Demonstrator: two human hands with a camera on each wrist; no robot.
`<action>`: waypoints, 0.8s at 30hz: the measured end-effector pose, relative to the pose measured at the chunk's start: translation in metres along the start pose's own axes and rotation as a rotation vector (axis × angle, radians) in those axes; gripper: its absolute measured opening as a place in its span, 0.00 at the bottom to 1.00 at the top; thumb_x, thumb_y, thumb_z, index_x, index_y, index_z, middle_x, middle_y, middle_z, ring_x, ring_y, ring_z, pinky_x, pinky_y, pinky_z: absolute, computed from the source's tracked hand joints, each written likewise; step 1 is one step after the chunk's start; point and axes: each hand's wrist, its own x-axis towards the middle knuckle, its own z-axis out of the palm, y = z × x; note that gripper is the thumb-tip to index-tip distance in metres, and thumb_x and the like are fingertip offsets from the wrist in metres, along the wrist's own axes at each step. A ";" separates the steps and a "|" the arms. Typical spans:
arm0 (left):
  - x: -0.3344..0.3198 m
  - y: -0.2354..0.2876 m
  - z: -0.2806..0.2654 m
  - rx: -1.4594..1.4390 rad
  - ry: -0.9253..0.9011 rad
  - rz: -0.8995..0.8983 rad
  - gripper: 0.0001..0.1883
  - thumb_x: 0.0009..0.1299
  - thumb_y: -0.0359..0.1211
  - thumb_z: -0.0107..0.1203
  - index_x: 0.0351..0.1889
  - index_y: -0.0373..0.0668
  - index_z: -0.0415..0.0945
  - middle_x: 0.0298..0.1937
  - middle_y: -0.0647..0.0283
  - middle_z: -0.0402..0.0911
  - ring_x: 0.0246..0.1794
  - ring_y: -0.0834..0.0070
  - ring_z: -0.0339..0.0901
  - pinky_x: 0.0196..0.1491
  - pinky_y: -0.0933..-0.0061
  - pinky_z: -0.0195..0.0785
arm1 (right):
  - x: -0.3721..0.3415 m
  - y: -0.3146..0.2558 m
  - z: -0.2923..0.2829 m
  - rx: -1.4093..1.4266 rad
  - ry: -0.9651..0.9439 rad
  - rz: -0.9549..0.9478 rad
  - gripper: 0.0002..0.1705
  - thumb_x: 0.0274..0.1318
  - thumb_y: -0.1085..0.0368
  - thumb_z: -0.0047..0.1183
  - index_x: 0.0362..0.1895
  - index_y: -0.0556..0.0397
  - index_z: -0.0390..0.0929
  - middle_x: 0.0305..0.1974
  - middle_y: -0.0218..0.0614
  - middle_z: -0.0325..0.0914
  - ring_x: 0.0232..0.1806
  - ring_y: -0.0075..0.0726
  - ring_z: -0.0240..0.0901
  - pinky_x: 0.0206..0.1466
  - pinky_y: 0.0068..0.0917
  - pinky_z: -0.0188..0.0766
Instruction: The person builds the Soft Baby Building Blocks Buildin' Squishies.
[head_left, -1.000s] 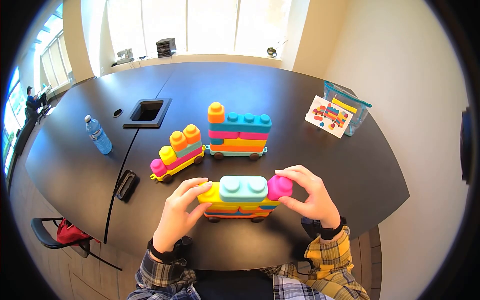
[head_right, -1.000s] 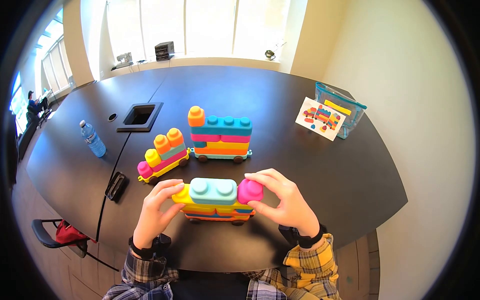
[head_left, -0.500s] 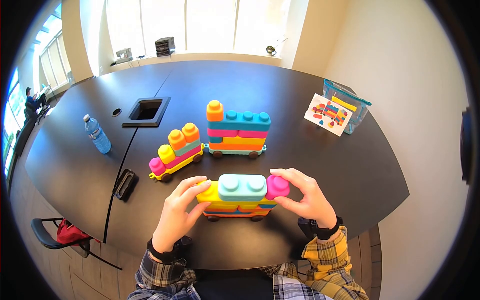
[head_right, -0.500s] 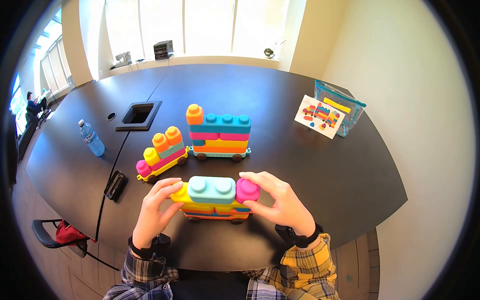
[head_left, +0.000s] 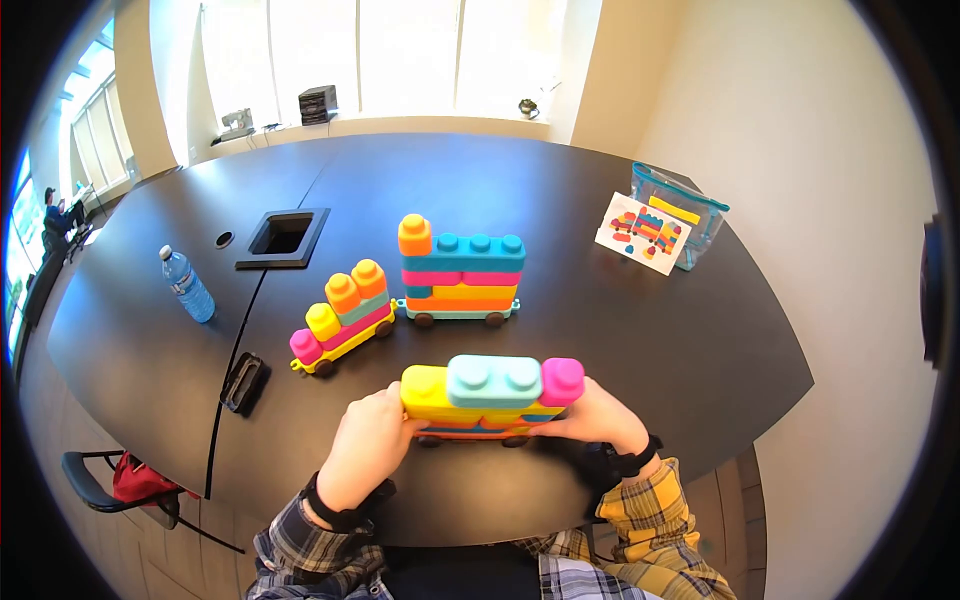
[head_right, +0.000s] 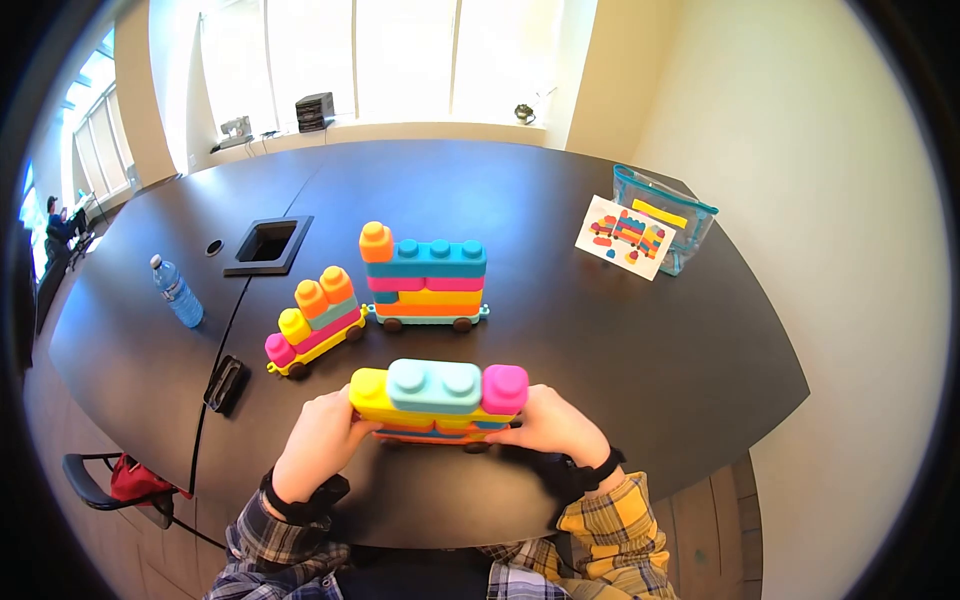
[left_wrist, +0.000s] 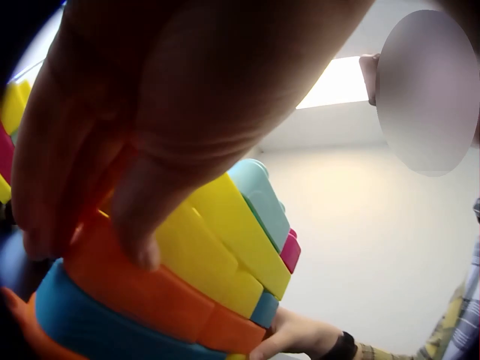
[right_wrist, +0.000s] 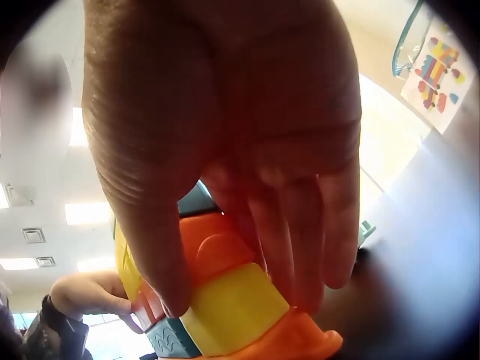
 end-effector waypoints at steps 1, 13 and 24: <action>0.006 0.006 0.003 -0.002 -0.003 0.000 0.15 0.69 0.33 0.67 0.46 0.34 0.76 0.39 0.45 0.86 0.43 0.44 0.85 0.47 0.48 0.78 | -0.004 0.004 -0.004 0.029 0.062 -0.015 0.34 0.51 0.62 0.78 0.62 0.55 0.80 0.52 0.45 0.87 0.55 0.51 0.85 0.62 0.39 0.79; 0.112 0.048 0.098 -0.407 0.113 0.240 0.22 0.75 0.28 0.59 0.66 0.35 0.71 0.49 0.43 0.86 0.52 0.44 0.84 0.54 0.53 0.78 | -0.052 0.032 -0.053 0.106 0.497 0.218 0.36 0.46 0.71 0.79 0.62 0.59 0.80 0.49 0.37 0.89 0.51 0.31 0.86 0.57 0.34 0.83; 0.175 0.053 0.143 -0.517 0.004 0.208 0.29 0.73 0.24 0.55 0.73 0.31 0.62 0.65 0.37 0.74 0.69 0.40 0.71 0.70 0.49 0.68 | -0.042 0.051 -0.068 -0.029 0.526 0.489 0.23 0.48 0.68 0.75 0.49 0.63 0.86 0.39 0.43 0.91 0.42 0.35 0.89 0.49 0.33 0.83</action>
